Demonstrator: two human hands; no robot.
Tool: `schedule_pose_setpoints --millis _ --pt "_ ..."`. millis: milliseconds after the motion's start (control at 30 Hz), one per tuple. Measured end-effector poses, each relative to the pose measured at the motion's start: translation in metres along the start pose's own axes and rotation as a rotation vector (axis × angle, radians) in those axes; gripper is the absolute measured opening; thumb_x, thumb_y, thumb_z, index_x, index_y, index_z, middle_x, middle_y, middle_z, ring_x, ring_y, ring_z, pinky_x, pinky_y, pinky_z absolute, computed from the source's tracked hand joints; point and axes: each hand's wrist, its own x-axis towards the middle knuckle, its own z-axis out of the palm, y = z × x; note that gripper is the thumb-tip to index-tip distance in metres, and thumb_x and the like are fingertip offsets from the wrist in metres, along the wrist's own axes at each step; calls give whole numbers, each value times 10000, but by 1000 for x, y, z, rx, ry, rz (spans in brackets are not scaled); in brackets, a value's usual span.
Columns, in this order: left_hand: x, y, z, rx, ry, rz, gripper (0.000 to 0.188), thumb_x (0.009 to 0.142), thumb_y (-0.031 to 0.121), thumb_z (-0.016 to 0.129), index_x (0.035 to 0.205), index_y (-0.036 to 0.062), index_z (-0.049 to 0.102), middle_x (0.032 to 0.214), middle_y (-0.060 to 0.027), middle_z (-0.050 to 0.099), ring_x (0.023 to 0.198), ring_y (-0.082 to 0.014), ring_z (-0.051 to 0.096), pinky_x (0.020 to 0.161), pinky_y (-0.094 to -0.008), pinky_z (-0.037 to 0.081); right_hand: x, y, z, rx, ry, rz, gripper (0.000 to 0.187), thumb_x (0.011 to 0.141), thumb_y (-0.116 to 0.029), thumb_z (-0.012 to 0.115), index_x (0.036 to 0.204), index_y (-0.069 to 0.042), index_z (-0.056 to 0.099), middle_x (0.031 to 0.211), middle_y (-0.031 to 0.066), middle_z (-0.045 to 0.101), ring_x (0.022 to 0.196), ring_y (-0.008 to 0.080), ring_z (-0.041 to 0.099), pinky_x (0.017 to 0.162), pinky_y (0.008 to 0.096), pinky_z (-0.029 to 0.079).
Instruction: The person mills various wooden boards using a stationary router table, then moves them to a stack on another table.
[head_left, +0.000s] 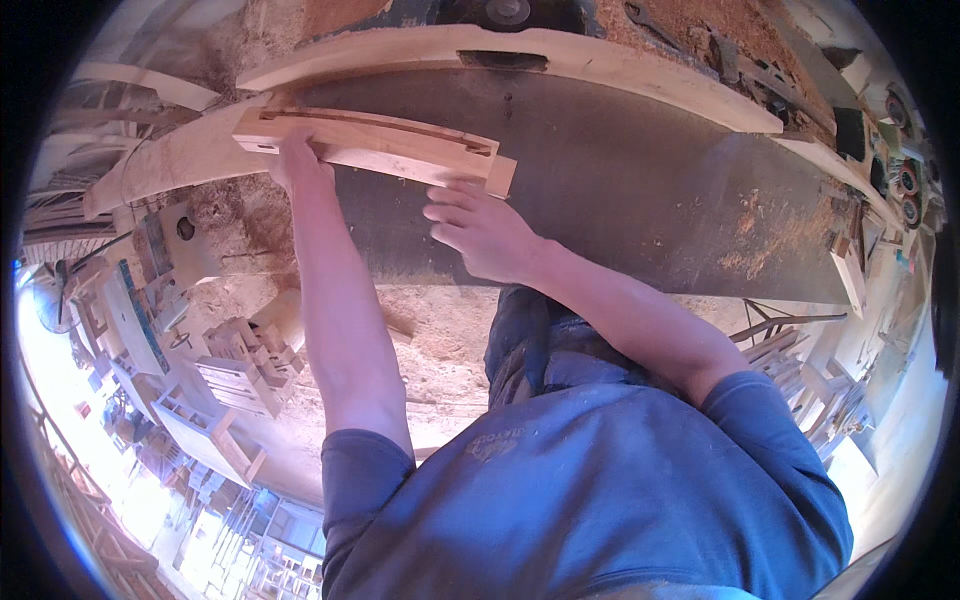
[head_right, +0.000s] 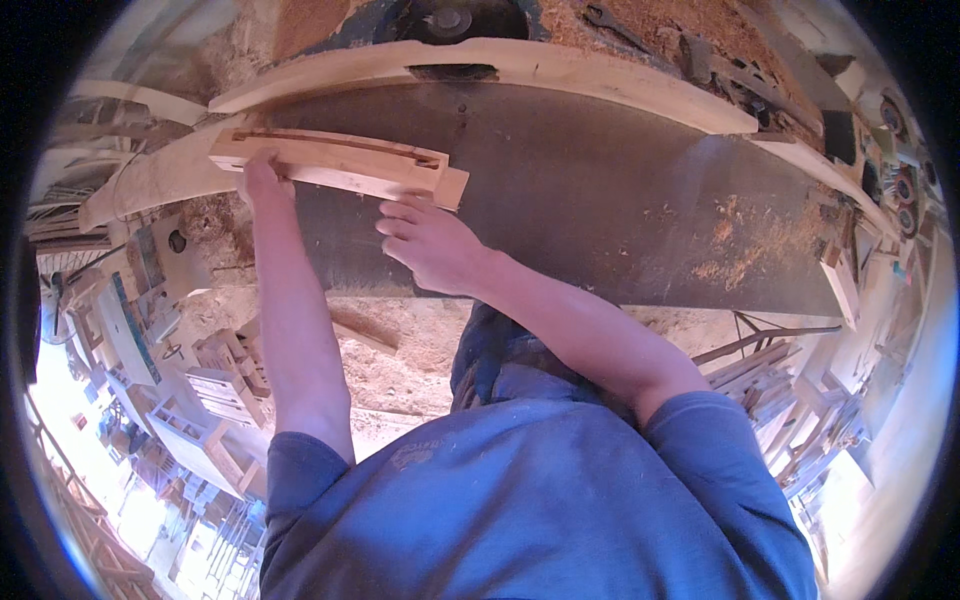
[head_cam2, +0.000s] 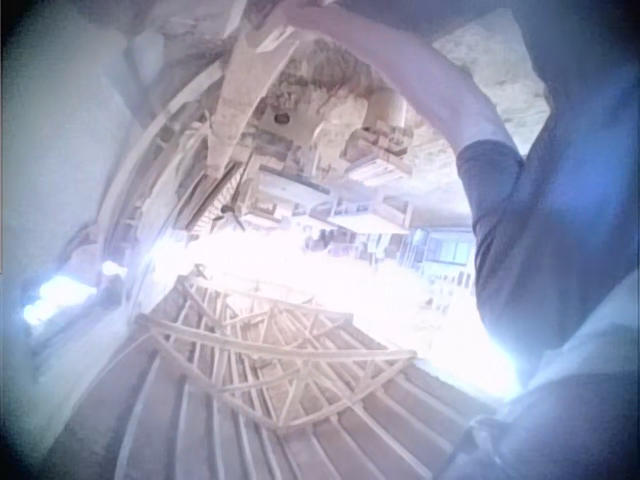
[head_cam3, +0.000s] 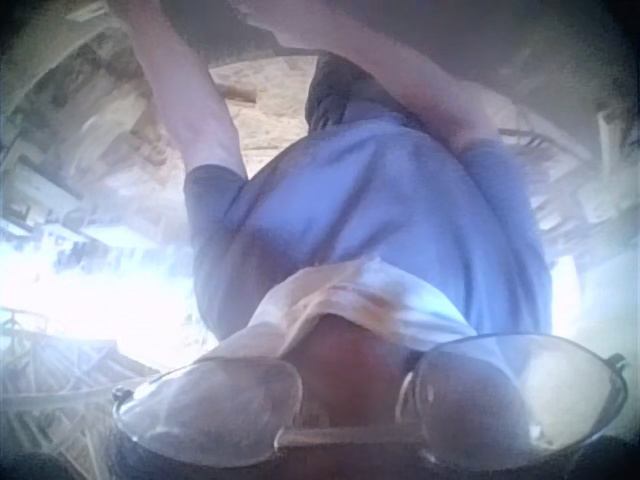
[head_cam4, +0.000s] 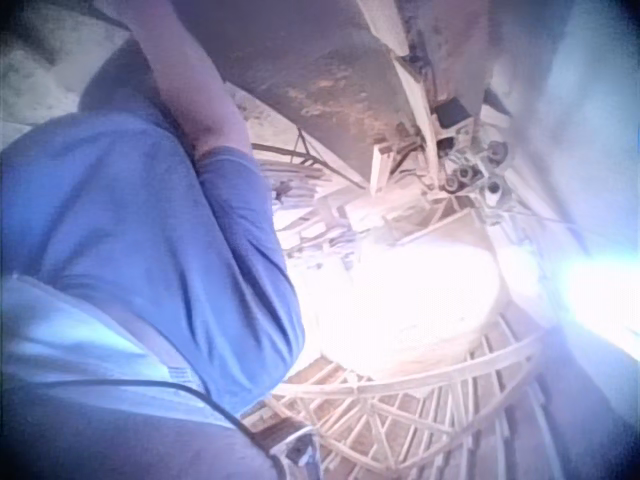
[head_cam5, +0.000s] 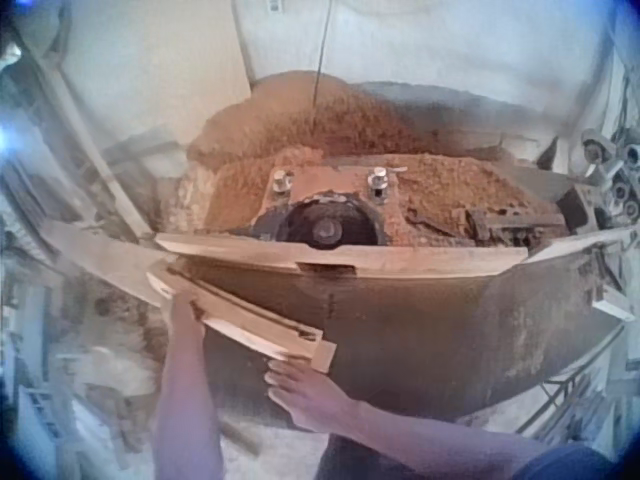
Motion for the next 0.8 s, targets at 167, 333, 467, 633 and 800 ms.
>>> schedule_pose_setpoints --millis 167,333,467,633,800 --pt "-60 -10 -1 -141 108 112 423 834 -112 639 1237 -18 555 1023 -136 635 851 -272 645 698 -403 550 -62 -14 6 1 -104 78 238 708 -47 718 943 -49 680 1219 96 652 1290 303 542 1165 454 397" --pt "-75 -6 -33 -212 -28 88 748 829 -182 554 1441 188 338 1406 -154 469 1197 -322 554 918 -525 536 -69 -18 -8 -38 -18 24 370 636 -35 757 993 -54 662 1224 100 651 1269 302 557 1143 455 422" --pt "-88 -5 -34 -263 26 72 756 837 -184 564 1448 187 319 1401 -155 458 1201 -329 548 921 -539 532 -70 -25 -15 -24 114 22 396 615 -25 761 995 -59 656 1240 106 648 1251 308 572 1120 462 444" --pt "-107 -11 -14 -251 -13 75 786 831 -197 569 1459 182 288 1388 -173 463 1171 -335 572 904 -525 549 -82 -30 -27 -48 174 45 348 660 19 735 993 -52 664 1231 108 659 1240 315 584 1084 468 472" --pt "-163 2 46 -114 205 21 979 804 -155 639 1573 111 94 1383 -194 481 1134 -319 616 890 -482 590 -75 -19 -41 -115 239 79 340 698 40 722 1024 -47 681 1224 111 663 1243 321 586 1075 465 478"
